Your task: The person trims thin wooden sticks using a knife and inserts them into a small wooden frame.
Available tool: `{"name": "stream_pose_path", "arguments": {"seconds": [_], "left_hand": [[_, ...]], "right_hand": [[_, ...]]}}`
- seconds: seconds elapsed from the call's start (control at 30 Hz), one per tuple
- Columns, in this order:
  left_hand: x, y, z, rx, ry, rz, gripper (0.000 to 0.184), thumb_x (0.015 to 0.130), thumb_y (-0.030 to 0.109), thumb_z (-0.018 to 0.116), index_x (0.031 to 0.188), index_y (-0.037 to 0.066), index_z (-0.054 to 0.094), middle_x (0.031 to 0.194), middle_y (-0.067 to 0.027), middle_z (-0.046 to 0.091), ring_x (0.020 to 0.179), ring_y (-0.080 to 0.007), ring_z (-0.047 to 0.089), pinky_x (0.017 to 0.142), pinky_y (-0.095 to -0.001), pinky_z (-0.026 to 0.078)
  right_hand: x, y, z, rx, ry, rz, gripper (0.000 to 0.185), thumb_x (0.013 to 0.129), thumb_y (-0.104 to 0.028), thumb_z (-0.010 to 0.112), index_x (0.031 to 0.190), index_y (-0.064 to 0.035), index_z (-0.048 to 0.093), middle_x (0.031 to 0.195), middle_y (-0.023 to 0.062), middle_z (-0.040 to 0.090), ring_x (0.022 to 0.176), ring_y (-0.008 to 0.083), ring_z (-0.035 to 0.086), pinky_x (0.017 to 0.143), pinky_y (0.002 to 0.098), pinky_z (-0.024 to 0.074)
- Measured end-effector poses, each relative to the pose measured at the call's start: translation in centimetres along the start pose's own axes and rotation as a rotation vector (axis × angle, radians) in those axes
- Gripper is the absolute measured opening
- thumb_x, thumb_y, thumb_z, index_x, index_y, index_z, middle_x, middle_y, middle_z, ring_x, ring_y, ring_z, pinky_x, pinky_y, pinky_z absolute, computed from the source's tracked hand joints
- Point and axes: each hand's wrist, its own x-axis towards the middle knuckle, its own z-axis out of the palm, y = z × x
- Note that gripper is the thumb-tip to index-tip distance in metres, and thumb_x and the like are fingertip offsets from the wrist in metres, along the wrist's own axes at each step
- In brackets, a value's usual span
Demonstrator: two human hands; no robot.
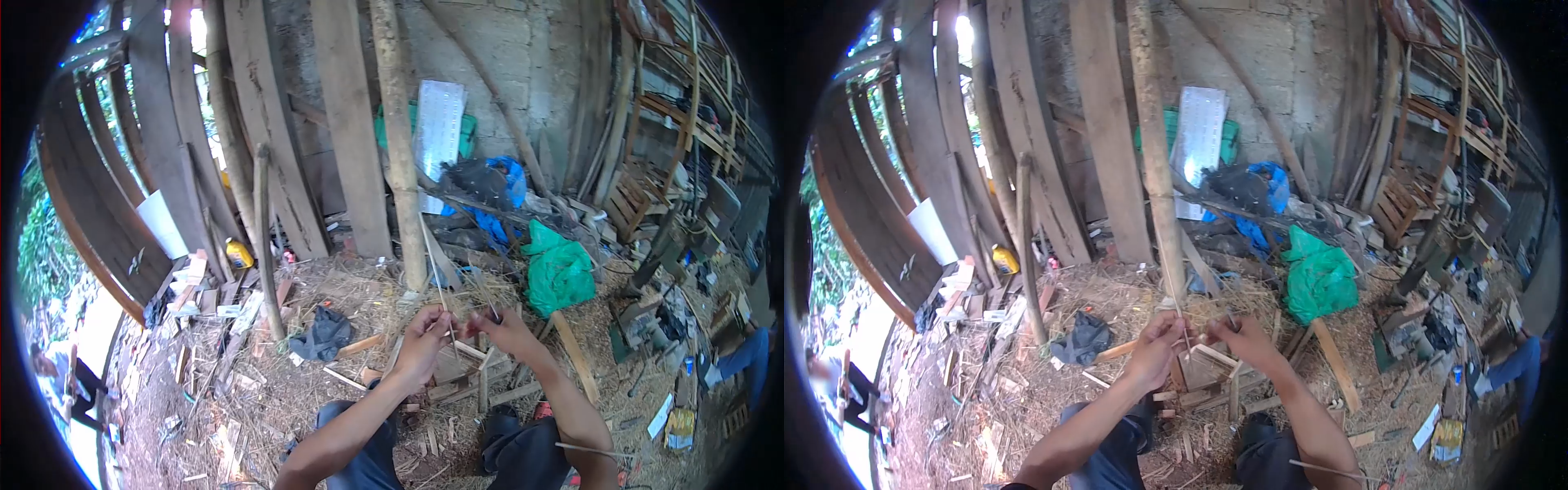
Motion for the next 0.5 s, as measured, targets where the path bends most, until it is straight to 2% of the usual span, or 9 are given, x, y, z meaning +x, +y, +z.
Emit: {"name": "stream_pose_path", "arguments": {"seconds": [0.03, 0.2, 0.27, 0.3, 0.33, 0.37, 0.43, 0.47, 0.5], "left_hand": [[0.5, -0.1, -0.2, -0.045, 0.036, 0.037, 0.013, 0.098, 0.011, 0.049, 0.107, 0.003, 0.051, 0.098, -0.0094, 0.060, 0.092, -0.0179, 0.060, 0.086, -0.0332, 0.050], [1.1, -0.4, -0.6, -0.022, 0.132, 0.153, 0.014, 0.097, 0.012, 0.050, 0.107, 0.002, 0.053, 0.096, -0.0080, 0.061, 0.090, -0.0170, 0.060, 0.083, -0.0323, 0.050], [1.3, -0.4, -0.7, 0.020, 0.187, 0.159, 0.015, 0.097, 0.012, 0.051, 0.105, 0.001, 0.055, 0.094, -0.0068, 0.062, 0.090, -0.0159, 0.060, 0.082, -0.0314, 0.050], [1.2, 0.1, -1.2, 0.354, 0.134, 0.125, 0.014, 0.096, 0.012, 0.053, 0.102, 0.001, 0.057, 0.091, -0.0075, 0.063, 0.089, -0.0146, 0.061, 0.079, -0.0303, 0.049], [1.1, 0.5, -1.5, 0.687, 0.073, 0.090, 0.013, 0.095, 0.012, 0.055, 0.100, 0.001, 0.060, 0.088, -0.0083, 0.065, 0.089, -0.0133, 0.061, 0.076, -0.0291, 0.048], [0.7, 0.5, -1.6, 0.684, 0.063, 0.085, 0.013, 0.095, 0.012, 0.055, 0.100, 0.001, 0.060, 0.088, -0.0083, 0.065, 0.089, -0.0133, 0.061, 0.076, -0.0291, 0.048], [-1.1, 2.3, 0.2, 1.177, 0.118, 0.193, 0.012, 0.086, 0.011, 0.063, 0.090, 0.000, 0.064, 0.079, -0.0090, 0.063, 0.082, -0.0207, 0.062, 0.070, -0.0309, 0.046], [-1.1, 2.8, 0.4, 1.175, 0.107, 0.187, 0.012, 0.086, 0.011, 0.063, 0.090, 0.000, 0.064, 0.079, -0.0090, 0.063, 0.082, -0.0207, 0.062, 0.070, -0.0309, 0.046], [-1.0, 3.2, 0.4, 1.274, 0.086, 0.544, 0.012, 0.085, 0.011, 0.063, 0.093, 0.002, 0.065, 0.082, -0.0099, 0.063, 0.085, -0.0238, 0.061, 0.074, -0.0328, 0.045]], "right_hand": [[-0.4, -1.1, 0.7, 0.082, -0.068, -0.064, 0.038, 0.090, -0.037, 0.062, 0.091, 0.0000, 0.070, 0.085, 0.0059, 0.069, 0.082, 0.0113, 0.061, 0.076, 0.0275, 0.0462], [-2.0, -4.3, 1.7, 0.074, -0.129, 0.071, 0.036, 0.088, -0.030, 0.065, 0.104, 0.0025, 0.067, 0.089, 0.0045, 0.070, 0.085, 0.0120, 0.062, 0.077, 0.0279, 0.0470], [-1.3, -2.3, 1.9, 0.226, -0.113, -0.157, 0.021, 0.087, -0.022, 0.066, 0.096, -0.0035, 0.070, 0.075, 0.0027, 0.067, 0.067, 0.0085, 0.060, 0.063, 0.0259, 0.0471], [-1.0, -1.5, 1.6, 0.226, -0.106, -0.153, 0.021, 0.087, -0.022, 0.066, 0.096, -0.0035, 0.070, 0.075, 0.0027, 0.067, 0.067, 0.0085, 0.060, 0.063, 0.0259, 0.0471], [-0.6, -0.9, 1.3, 0.055, -0.049, -0.181, 0.022, 0.084, -0.021, 0.068, 0.098, -0.0034, 0.070, 0.080, 0.0067, 0.069, 0.070, 0.0125, 0.062, 0.066, 0.0289, 0.0481], [-0.5, -0.3, 1.0, -0.118, 0.008, -0.204, 0.025, 0.081, -0.020, 0.071, 0.100, -0.0034, 0.070, 0.085, 0.0108, 0.071, 0.073, 0.0165, 0.065, 0.069, 0.0319, 0.0492], [-0.5, 0.5, 0.6, -0.171, 0.071, -0.212, 0.021, 0.080, -0.018, 0.070, 0.097, -0.0052, 0.070, 0.084, 0.0117, 0.070, 0.073, 0.0203, 0.065, 0.068, 0.0335, 0.0494], [-0.6, 0.8, 0.5, -0.220, 0.125, -0.227, 0.018, 0.080, -0.016, 0.070, 0.095, -0.0071, 0.071, 0.082, 0.0126, 0.069, 0.073, 0.0242, 0.066, 0.066, 0.0351, 0.0496], [-0.9, 0.4, 0.3, -0.220, 0.128, -0.216, 0.018, 0.080, -0.016, 0.070, 0.095, -0.0071, 0.071, 0.082, 0.0126, 0.069, 0.073, 0.0242, 0.066, 0.066, 0.0351, 0.0496]]}}
